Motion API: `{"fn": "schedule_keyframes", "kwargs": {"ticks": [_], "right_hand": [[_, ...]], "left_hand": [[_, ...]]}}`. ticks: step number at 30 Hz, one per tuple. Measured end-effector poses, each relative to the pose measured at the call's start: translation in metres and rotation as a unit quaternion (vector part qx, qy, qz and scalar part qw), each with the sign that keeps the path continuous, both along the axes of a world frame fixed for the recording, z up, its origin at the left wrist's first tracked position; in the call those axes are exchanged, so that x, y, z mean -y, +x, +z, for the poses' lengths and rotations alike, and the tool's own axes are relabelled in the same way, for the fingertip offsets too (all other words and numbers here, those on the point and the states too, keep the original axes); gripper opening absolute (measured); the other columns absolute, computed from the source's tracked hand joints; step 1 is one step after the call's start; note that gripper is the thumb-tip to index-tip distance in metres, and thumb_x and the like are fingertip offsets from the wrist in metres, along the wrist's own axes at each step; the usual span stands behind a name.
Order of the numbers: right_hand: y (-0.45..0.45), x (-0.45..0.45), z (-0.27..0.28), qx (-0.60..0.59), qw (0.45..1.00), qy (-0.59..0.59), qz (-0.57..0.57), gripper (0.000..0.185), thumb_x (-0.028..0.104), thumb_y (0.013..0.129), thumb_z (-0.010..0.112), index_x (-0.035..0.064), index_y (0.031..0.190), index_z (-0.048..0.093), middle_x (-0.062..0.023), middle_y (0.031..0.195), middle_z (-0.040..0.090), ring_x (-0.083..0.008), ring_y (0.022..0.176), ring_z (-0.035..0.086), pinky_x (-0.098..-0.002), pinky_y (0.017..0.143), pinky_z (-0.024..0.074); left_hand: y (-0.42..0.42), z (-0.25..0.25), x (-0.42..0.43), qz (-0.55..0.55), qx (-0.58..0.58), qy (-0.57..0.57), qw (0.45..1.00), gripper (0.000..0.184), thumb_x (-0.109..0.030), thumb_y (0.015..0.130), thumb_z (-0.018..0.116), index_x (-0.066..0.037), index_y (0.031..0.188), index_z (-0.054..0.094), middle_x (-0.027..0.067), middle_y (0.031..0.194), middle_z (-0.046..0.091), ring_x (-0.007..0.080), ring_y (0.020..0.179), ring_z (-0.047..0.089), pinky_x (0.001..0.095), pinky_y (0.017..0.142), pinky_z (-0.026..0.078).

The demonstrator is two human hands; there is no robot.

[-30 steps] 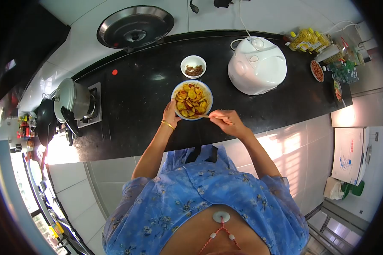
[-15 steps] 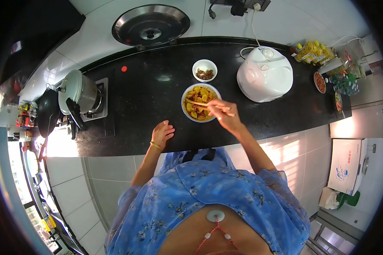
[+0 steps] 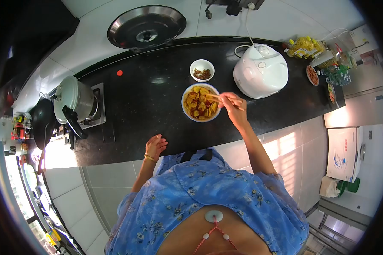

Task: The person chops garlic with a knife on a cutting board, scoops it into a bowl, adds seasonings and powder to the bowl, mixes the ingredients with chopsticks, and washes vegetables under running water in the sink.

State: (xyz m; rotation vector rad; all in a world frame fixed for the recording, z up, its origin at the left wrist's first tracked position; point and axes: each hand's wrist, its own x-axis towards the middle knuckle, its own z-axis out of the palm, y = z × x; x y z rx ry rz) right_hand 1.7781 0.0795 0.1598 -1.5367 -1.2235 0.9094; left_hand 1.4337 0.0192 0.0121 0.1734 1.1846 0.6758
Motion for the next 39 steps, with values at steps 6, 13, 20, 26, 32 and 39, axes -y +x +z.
{"fn": "schedule_keyframes", "kwargs": {"ticks": [6, 13, 20, 26, 32, 39], "right_hand": [[-0.024, -0.023, -0.048, 0.199, 0.972, 0.098, 0.075, 0.004, 0.007, 0.083, 0.061, 0.0039, 0.086, 0.061, -0.0136, 0.073, 0.064, -0.0225, 0.061, 0.065, -0.0299, 0.051, 0.047], [-0.03, 0.007, -0.008, 0.125, 0.99, 0.024, 0.058, 0.009, 0.005, 0.084, 0.06, 0.002, 0.093, 0.061, -0.0117, 0.077, 0.066, -0.0177, 0.064, 0.065, -0.0268, 0.055, 0.0495], [-0.06, 0.009, -0.052, -0.042, 0.998, 0.006, 0.053, 0.012, 0.005, 0.087, 0.057, -0.0016, 0.097, 0.06, -0.0064, 0.079, 0.063, -0.011, 0.068, 0.061, -0.0232, 0.06, 0.0501], [-0.006, 0.027, -0.024, -0.108, 0.992, 0.006, -0.064, 0.016, 0.009, 0.088, 0.058, -0.0045, 0.095, 0.061, -0.0085, 0.08, 0.064, -0.0115, 0.066, 0.063, -0.0216, 0.061, 0.0484], [0.003, 0.044, 0.021, 0.054, 0.984, -0.105, 0.134, 0.013, 0.012, 0.086, 0.061, -0.0004, 0.088, 0.065, -0.0044, 0.068, 0.061, -0.0089, 0.058, 0.057, -0.0212, 0.053, 0.0445], [-0.014, 0.02, -0.033, 0.071, 0.99, 0.038, 0.111, 0.011, 0.01, 0.087, 0.06, 0.0018, 0.091, 0.065, -0.0084, 0.074, 0.066, -0.0096, 0.066, 0.061, -0.0224, 0.058, 0.047]], "left_hand": [[0.003, 0.013, -0.008, -0.01, 0.008, 0.018, 1.0, 0.026, -0.02, 0.086, 0.06, -0.007, 0.108, 0.056, 0.0096, 0.087, 0.064, 0.0212, 0.077, 0.065, 0.0295, 0.063, 0.052], [-0.01, 0.003, 0.003, -0.012, 0.003, 0.019, 1.0, 0.025, -0.021, 0.086, 0.059, -0.006, 0.107, 0.057, 0.0098, 0.087, 0.064, 0.0213, 0.077, 0.065, 0.0299, 0.063, 0.052], [0.004, 0.011, -0.003, -0.026, 0.001, 0.031, 0.999, 0.024, -0.021, 0.087, 0.059, -0.007, 0.106, 0.058, 0.0094, 0.087, 0.065, 0.0211, 0.076, 0.065, 0.0299, 0.063, 0.051], [-0.005, 0.005, 0.004, -0.031, -0.01, 0.024, 0.999, 0.024, -0.022, 0.087, 0.059, -0.007, 0.106, 0.058, 0.0089, 0.086, 0.064, 0.0205, 0.076, 0.065, 0.0296, 0.064, 0.051], [-0.007, 0.003, 0.009, -0.041, -0.021, 0.016, 0.999, 0.024, -0.022, 0.087, 0.059, -0.007, 0.106, 0.058, 0.0082, 0.086, 0.064, 0.0194, 0.076, 0.065, 0.0289, 0.064, 0.051], [0.012, 0.022, -0.005, -0.058, -0.028, 0.051, 0.997, 0.026, -0.022, 0.087, 0.059, -0.006, 0.108, 0.057, 0.0079, 0.088, 0.063, 0.0188, 0.078, 0.064, 0.0284, 0.065, 0.051]]}}
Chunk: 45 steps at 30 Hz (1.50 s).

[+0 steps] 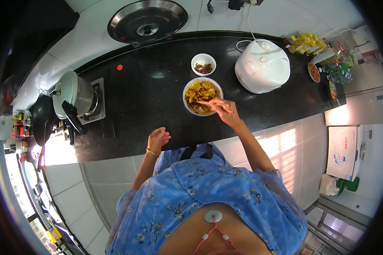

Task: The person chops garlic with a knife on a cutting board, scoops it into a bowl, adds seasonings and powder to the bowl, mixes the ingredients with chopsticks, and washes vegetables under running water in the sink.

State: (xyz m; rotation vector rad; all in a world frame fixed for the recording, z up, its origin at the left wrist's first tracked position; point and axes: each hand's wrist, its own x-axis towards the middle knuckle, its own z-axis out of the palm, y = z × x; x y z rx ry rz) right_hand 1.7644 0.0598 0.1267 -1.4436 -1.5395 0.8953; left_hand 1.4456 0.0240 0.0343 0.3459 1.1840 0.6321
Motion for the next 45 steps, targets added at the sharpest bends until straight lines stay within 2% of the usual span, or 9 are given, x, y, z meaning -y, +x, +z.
{"fn": "schedule_keyframes", "kwargs": {"ticks": [8, 12, 18, 23, 27, 32, 34, 39, 45], "right_hand": [[-0.007, 0.006, 0.035, -0.047, 0.993, -0.104, 0.031, 0.012, 0.011, 0.087, 0.059, 0.0017, 0.091, 0.065, -0.0059, 0.076, 0.066, -0.0108, 0.064, 0.063, -0.0227, 0.056, 0.0492], [-0.029, 0.002, -0.009, 0.062, 0.995, 0.071, 0.033, 0.006, 0.006, 0.084, 0.061, 0.0012, 0.088, 0.062, -0.0122, 0.076, 0.064, -0.0179, 0.067, 0.065, -0.0275, 0.058, 0.0495], [0.002, 0.0, -0.002, 0.06, 0.997, 0.034, -0.045, 0.008, 0.005, 0.085, 0.06, 0.0016, 0.091, 0.063, -0.0121, 0.077, 0.066, -0.0167, 0.066, 0.065, -0.0265, 0.058, 0.0496], [0.018, 0.011, 0.039, -0.168, 0.974, -0.072, -0.135, 0.012, 0.007, 0.087, 0.059, -0.0032, 0.092, 0.064, -0.0061, 0.076, 0.065, -0.0102, 0.063, 0.063, -0.0194, 0.052, 0.0453], [0.036, 0.02, 0.047, -0.048, 0.984, -0.045, -0.164, 0.011, 0.005, 0.086, 0.058, -0.0038, 0.091, 0.064, -0.0052, 0.073, 0.063, -0.0108, 0.06, 0.062, -0.0204, 0.053, 0.048], [0.024, 0.024, -0.003, -0.073, 0.976, -0.065, -0.194, 0.011, 0.005, 0.086, 0.057, -0.0042, 0.09, 0.063, -0.0042, 0.073, 0.061, -0.0116, 0.059, 0.061, -0.0224, 0.056, 0.0503], [0.013, 0.023, -0.015, -0.238, 0.941, -0.073, -0.23, 0.012, 0.005, 0.087, 0.057, -0.0041, 0.091, 0.063, -0.0094, 0.081, 0.065, -0.0157, 0.063, 0.064, -0.0244, 0.059, 0.0515], [0.003, 0.009, -0.014, -0.275, 0.937, -0.044, -0.209, 0.013, 0.005, 0.086, 0.057, -0.0053, 0.093, 0.062, -0.0077, 0.078, 0.063, -0.0129, 0.061, 0.062, -0.0236, 0.06, 0.0501], [0.031, -0.033, 0.018, -0.024, 0.99, 0.014, -0.141, 0.014, 0.007, 0.087, 0.058, -0.005, 0.09, 0.063, -0.0071, 0.08, 0.065, -0.01, 0.063, 0.061, -0.0215, 0.058, 0.0461]], "left_hand": [[0.02, -0.003, 0.001, -0.023, 0.002, 0.008, 1.0, 0.028, -0.022, 0.087, 0.059, -0.006, 0.11, 0.056, 0.0081, 0.09, 0.063, 0.0183, 0.077, 0.064, 0.027, 0.065, 0.05], [0.04, 0.0, -0.009, -0.044, -0.002, 0.01, 0.999, 0.027, -0.021, 0.088, 0.058, -0.006, 0.11, 0.056, 0.0082, 0.09, 0.063, 0.0177, 0.078, 0.064, 0.0268, 0.065, 0.05], [0.07, 0.001, -0.033, -0.078, 0.015, 0.032, 0.996, 0.027, -0.019, 0.089, 0.056, -0.005, 0.112, 0.055, 0.0072, 0.089, 0.061, 0.0172, 0.078, 0.063, 0.0269, 0.065, 0.051], [0.104, 0.002, -0.053, -0.082, 0.007, 0.025, 0.996, 0.053, -0.01, 0.085, 0.059, -0.005, 0.132, 0.035, 0.0122, 0.098, 0.054, 0.0223, 0.077, 0.063, 0.0331, 0.064, 0.054], [0.125, -0.016, -0.07, -0.088, 0.01, 0.038, 0.995, 0.079, 0.0, 0.081, 0.057, -0.016, 0.144, 0.012, 0.0139, 0.101, 0.05, 0.0254, 0.075, 0.064, 0.0369, 0.064, 0.056], [0.133, -0.01, -0.072, -0.08, 0.02, 0.055, 0.995, 0.078, 0.001, 0.081, 0.057, -0.015, 0.143, 0.012, 0.016, 0.103, 0.054, 0.0282, 0.082, 0.064, 0.0396, 0.07, 0.056], [0.133, -0.013, -0.073, -0.079, 0.023, 0.062, 0.995, 0.078, 0.002, 0.08, 0.057, -0.015, 0.142, 0.013, 0.0162, 0.103, 0.054, 0.0288, 0.083, 0.065, 0.0402, 0.07, 0.056], [0.133, -0.022, -0.073, -0.08, 0.018, 0.064, 0.995, 0.075, 0.007, 0.078, 0.056, -0.015, 0.14, 0.019, 0.015, 0.101, 0.055, 0.0293, 0.084, 0.065, 0.0425, 0.07, 0.057], [0.134, -0.019, -0.073, -0.074, 0.007, 0.045, 0.996, 0.078, 0.006, 0.078, 0.056, -0.015, 0.142, 0.016, 0.0144, 0.099, 0.055, 0.0295, 0.083, 0.065, 0.044, 0.07, 0.057]]}}
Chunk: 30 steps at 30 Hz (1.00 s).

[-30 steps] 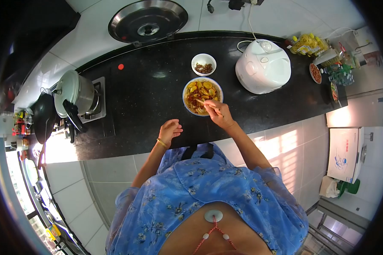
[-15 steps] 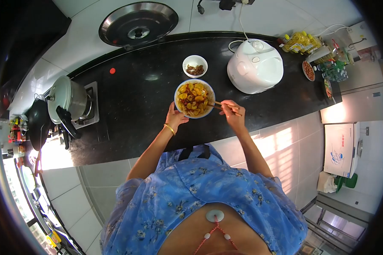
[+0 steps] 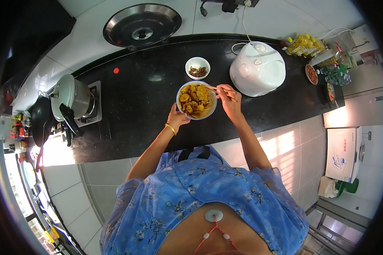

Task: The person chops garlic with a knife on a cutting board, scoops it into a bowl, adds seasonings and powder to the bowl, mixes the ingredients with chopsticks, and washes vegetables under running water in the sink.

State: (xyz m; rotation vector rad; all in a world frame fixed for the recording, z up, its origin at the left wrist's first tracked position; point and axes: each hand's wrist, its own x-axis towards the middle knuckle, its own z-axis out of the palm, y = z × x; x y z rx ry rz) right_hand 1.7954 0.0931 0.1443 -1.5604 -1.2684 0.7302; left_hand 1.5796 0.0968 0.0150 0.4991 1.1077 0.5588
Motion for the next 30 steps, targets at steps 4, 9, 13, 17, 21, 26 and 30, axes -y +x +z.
{"fn": "schedule_keyframes", "kwargs": {"ticks": [4, 9, 13, 17, 21, 26, 30], "right_hand": [[0.002, 0.003, -0.04, -0.062, 0.997, -0.005, 0.04, 0.012, 0.005, 0.087, 0.057, -0.0053, 0.088, 0.063, -0.0059, 0.079, 0.065, -0.0096, 0.065, 0.06, -0.021, 0.059, 0.0456], [-0.002, 0.034, -0.02, -0.069, 0.994, -0.079, 0.025, 0.012, 0.005, 0.087, 0.057, -0.0051, 0.09, 0.063, -0.0047, 0.077, 0.064, -0.0096, 0.065, 0.06, -0.0204, 0.06, 0.0456], [-0.007, 0.047, 0.036, -0.057, 0.993, -0.098, 0.046, 0.013, 0.008, 0.087, 0.059, -0.0029, 0.089, 0.064, -0.004, 0.072, 0.063, -0.0081, 0.063, 0.058, -0.021, 0.056, 0.0451], [-0.01, 0.056, 0.042, -0.006, 0.979, -0.132, 0.155, 0.011, 0.01, 0.087, 0.059, 0.0008, 0.088, 0.065, -0.0033, 0.066, 0.06, -0.0057, 0.06, 0.055, -0.0217, 0.053, 0.0438], [-0.024, 0.052, -0.009, -0.008, 0.986, -0.11, 0.123, 0.01, 0.01, 0.085, 0.061, 0.0006, 0.088, 0.065, -0.005, 0.071, 0.064, -0.0084, 0.062, 0.058, -0.023, 0.056, 0.0462], [-0.008, 0.039, -0.024, -0.124, 0.989, -0.066, 0.04, 0.015, 0.009, 0.087, 0.06, -0.0044, 0.09, 0.065, -0.0083, 0.081, 0.066, -0.0118, 0.068, 0.063, -0.0237, 0.062, 0.05], [0.0, 0.045, -0.006, -0.179, 0.982, -0.056, 0.014, 0.013, 0.004, 0.088, 0.057, -0.0052, 0.093, 0.064, -0.0105, 0.085, 0.066, -0.0163, 0.068, 0.064, -0.024, 0.064, 0.0517]], "left_hand": [[-0.003, 0.004, -0.003, -0.007, 0.017, -0.001, 1.0, 0.08, 0.008, 0.079, 0.054, -0.016, 0.143, 0.014, 0.013, 0.097, 0.052, 0.0291, 0.081, 0.064, 0.043, 0.069, 0.057], [-0.004, 0.003, -0.002, 0.004, 0.05, -0.011, 0.999, 0.081, 0.009, 0.076, 0.055, -0.016, 0.142, 0.016, 0.0141, 0.098, 0.054, 0.0297, 0.082, 0.064, 0.0431, 0.07, 0.057], [-0.007, 0.012, -0.002, -0.002, 0.054, -0.014, 0.998, 0.082, 0.011, 0.074, 0.056, -0.016, 0.141, 0.017, 0.0145, 0.1, 0.055, 0.0302, 0.083, 0.064, 0.0435, 0.071, 0.056], [-0.009, 0.014, -0.004, -0.018, 0.044, -0.009, 0.999, 0.084, 0.012, 0.073, 0.056, -0.015, 0.142, 0.017, 0.0146, 0.102, 0.056, 0.0291, 0.083, 0.064, 0.0422, 0.071, 0.055], [-0.012, 0.019, -0.004, -0.032, 0.058, -0.007, 0.998, 0.085, 0.013, 0.072, 0.057, -0.014, 0.142, 0.016, 0.0147, 0.104, 0.057, 0.0271, 0.082, 0.065, 0.0398, 0.071, 0.055], [-0.013, 0.018, -0.005, -0.048, 0.044, -0.002, 0.998, 0.084, 0.012, 0.075, 0.055, -0.013, 0.143, 0.013, 0.0168, 0.104, 0.059, 0.0283, 0.087, 0.064, 0.0424, 0.076, 0.054], [-0.014, 0.02, -0.003, -0.028, 0.065, -0.013, 0.997, 0.086, 0.013, 0.071, 0.055, -0.013, 0.143, 0.016, 0.0151, 0.104, 0.058, 0.0262, 0.083, 0.065, 0.0387, 0.072, 0.055]]}}
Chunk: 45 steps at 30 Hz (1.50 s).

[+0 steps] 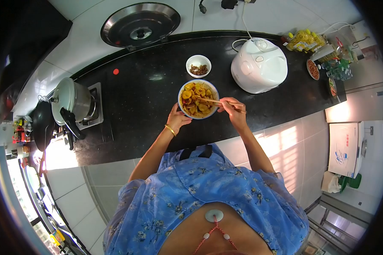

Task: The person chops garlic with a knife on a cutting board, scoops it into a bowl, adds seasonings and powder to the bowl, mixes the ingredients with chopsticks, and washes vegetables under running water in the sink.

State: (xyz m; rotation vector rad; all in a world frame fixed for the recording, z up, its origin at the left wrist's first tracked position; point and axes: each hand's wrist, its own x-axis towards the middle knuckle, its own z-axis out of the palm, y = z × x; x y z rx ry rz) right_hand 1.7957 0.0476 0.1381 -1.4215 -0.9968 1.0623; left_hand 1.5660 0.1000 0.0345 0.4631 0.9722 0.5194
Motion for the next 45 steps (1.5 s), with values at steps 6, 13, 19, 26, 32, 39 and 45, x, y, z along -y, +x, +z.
{"fn": "schedule_keyframes", "kwargs": {"ticks": [6, 13, 19, 26, 32, 39, 45], "right_hand": [[-0.072, 0.008, -0.002, 0.216, 0.964, 0.071, 0.135, 0.011, 0.002, 0.085, 0.06, -0.0006, 0.094, 0.065, -0.0104, 0.085, 0.066, -0.0149, 0.073, 0.065, -0.0247, 0.062, 0.051], [-0.046, 0.002, -0.02, 0.277, 0.954, 0.111, 0.041, 0.012, 0.002, 0.084, 0.061, 0.0009, 0.095, 0.064, -0.0105, 0.084, 0.066, -0.0148, 0.074, 0.064, -0.025, 0.062, 0.0495], [-0.048, -0.002, 0.01, 0.081, 0.997, -0.007, -0.01, 0.013, 0.005, 0.088, 0.057, -0.0033, 0.097, 0.062, -0.008, 0.083, 0.066, -0.013, 0.069, 0.064, -0.0211, 0.063, 0.0488], [-0.066, -0.031, -0.025, 0.101, 0.995, 0.004, 0.003, 0.011, 0.005, 0.086, 0.056, -0.0036, 0.092, 0.06, -0.0083, 0.075, 0.065, -0.0129, 0.065, 0.065, -0.0215, 0.058, 0.0485], [-0.05, -0.019, 0.0, 0.073, 0.997, 0.011, -0.016, 0.009, 0.005, 0.087, 0.055, -0.0024, 0.089, 0.061, -0.0063, 0.069, 0.063, -0.0091, 0.062, 0.062, -0.0216, 0.053, 0.0465], [-0.06, -0.056, -0.034, 0.068, 0.996, 0.046, -0.027, 0.018, 0.01, 0.09, 0.055, -0.0073, 0.091, 0.058, -0.0049, 0.085, 0.061, -0.0122, 0.066, 0.065, -0.0219, 0.061, 0.0519], [-0.031, -0.024, -0.034, 0.102, 0.992, 0.069, 0.012, 0.013, 0.002, 0.087, 0.055, -0.0096, 0.083, 0.06, -0.0074, 0.087, 0.062, -0.0131, 0.064, 0.064, -0.0228, 0.058, 0.0526]], "left_hand": [[-0.001, -0.015, 0.005, 0.037, 0.043, -0.007, 0.998, 0.089, 0.013, 0.071, 0.055, -0.013, 0.144, 0.012, 0.0155, 0.104, 0.058, 0.0268, 0.083, 0.064, 0.0384, 0.072, 0.056], [-0.005, -0.008, 0.004, 0.014, 0.053, 0.001, 0.998, 0.089, 0.014, 0.068, 0.052, -0.012, 0.144, 0.013, 0.0169, 0.105, 0.058, 0.028, 0.085, 0.064, 0.0381, 0.072, 0.055], [-0.006, -0.006, 0.005, 0.028, 0.05, -0.002, 0.998, 0.085, 0.014, 0.069, 0.052, -0.011, 0.142, 0.018, 0.0176, 0.106, 0.057, 0.0284, 0.086, 0.063, 0.0381, 0.072, 0.055], [-0.006, 0.0, 0.005, 0.036, 0.053, -0.014, 0.998, 0.083, 0.014, 0.071, 0.052, -0.01, 0.142, 0.018, 0.0174, 0.107, 0.056, 0.0291, 0.086, 0.063, 0.0377, 0.073, 0.055], [-0.004, -0.007, 0.005, 0.035, 0.043, -0.018, 0.998, 0.082, 0.014, 0.071, 0.052, -0.012, 0.142, 0.019, 0.0171, 0.106, 0.056, 0.029, 0.087, 0.063, 0.038, 0.073, 0.055], [-0.005, -0.005, 0.007, 0.043, 0.057, -0.01, 0.997, 0.083, 0.013, 0.071, 0.052, -0.012, 0.142, 0.019, 0.0173, 0.106, 0.057, 0.0289, 0.087, 0.063, 0.0386, 0.073, 0.055], [-0.002, -0.004, 0.006, 0.038, 0.038, -0.011, 0.999, 0.083, 0.012, 0.072, 0.054, -0.011, 0.143, 0.016, 0.0171, 0.105, 0.058, 0.0286, 0.086, 0.064, 0.0385, 0.072, 0.055]]}}
